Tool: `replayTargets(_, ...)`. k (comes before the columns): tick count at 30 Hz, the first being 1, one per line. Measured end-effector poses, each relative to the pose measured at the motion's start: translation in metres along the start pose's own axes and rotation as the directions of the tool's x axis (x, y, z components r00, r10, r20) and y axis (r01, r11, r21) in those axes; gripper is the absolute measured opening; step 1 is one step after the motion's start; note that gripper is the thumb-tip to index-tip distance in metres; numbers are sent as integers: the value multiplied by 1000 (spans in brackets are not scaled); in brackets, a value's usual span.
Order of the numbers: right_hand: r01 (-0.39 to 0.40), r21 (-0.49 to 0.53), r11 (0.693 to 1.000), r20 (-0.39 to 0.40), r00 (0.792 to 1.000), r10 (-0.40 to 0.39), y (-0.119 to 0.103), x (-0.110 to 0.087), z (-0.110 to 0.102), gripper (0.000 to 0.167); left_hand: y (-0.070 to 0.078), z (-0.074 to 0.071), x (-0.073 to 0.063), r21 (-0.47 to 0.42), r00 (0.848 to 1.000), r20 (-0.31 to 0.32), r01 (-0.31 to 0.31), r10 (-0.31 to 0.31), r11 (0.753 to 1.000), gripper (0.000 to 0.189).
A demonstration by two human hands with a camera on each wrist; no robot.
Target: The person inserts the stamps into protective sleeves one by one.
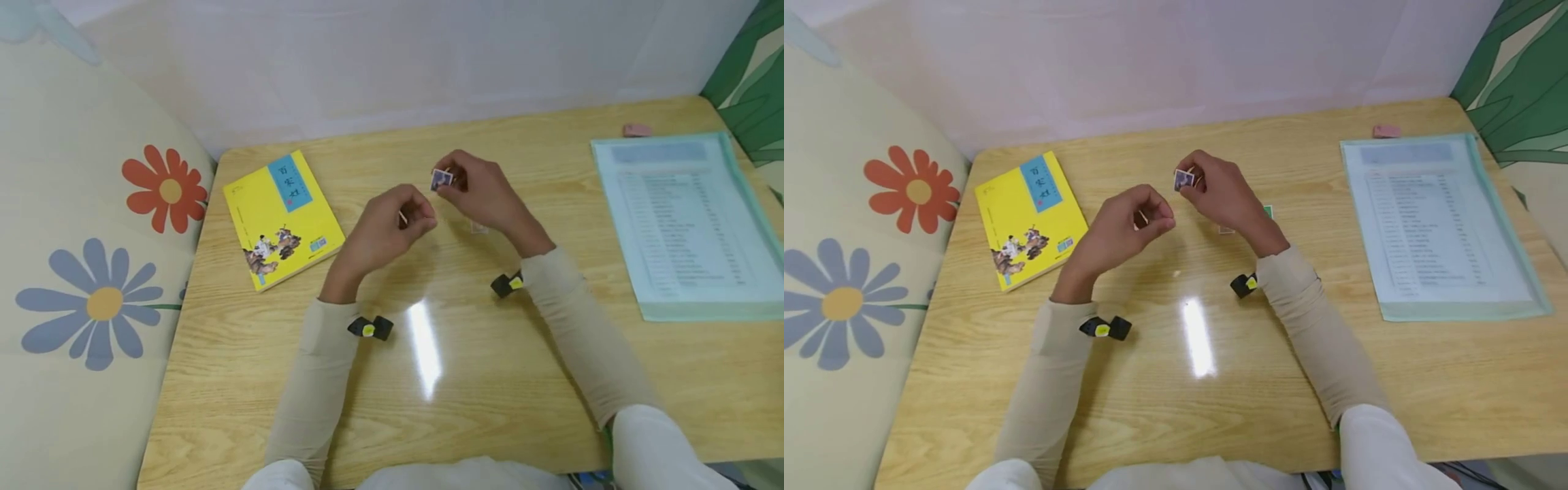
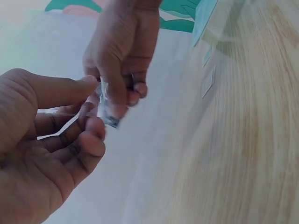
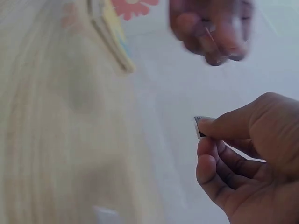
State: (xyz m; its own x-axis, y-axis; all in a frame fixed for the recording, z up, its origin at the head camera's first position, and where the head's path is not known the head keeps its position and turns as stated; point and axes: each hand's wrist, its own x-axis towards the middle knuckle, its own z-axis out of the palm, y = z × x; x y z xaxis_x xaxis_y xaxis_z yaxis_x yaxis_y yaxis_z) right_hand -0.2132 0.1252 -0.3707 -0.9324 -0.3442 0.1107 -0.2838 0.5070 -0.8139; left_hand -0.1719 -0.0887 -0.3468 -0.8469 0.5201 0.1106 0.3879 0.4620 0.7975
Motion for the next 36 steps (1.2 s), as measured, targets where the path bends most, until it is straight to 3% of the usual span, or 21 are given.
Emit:
replayTargets(6, 65, 84, 994, -58, 997, -60, -17, -14, -23, 22, 5, 1, -1, -61, 998, -53, 14, -17, 998, 9)
replayTargets(11, 96, 135, 986, -76, 993, -87, -30, -20, -29, 15, 8, 0, -1, -110, 995, -87, 33, -43, 993, 11)
replayTargets(17, 162, 68, 984, -118, 981, -153, -40, -23, -28, 19, 10, -1, -2, 0, 987, -151, 54, -54, 999, 5)
replayTargets(23, 185, 33, 982, -123, 976, -180, -45, -25, -32, 26, 12, -1, 0, 99, 979, -202, -1, 21, 995, 9)
replayTargets(28, 253, -1, 968, -189, 950, -248, -48, -29, -36, 21, 16, -2, 0, 126, 969, -236, -40, 69, 991, 14)
replayTargets(31, 248, 37, 968, -235, 944, -233, -53, -32, -37, 18, 18, -2, 0, 102, 963, -263, -41, 67, 994, 15)
replayTargets(36, 208, 181, 961, -262, 952, -157, -71, -39, -37, 18, 21, -6, -2, 36, 952, -305, -13, 23, 999, 15)
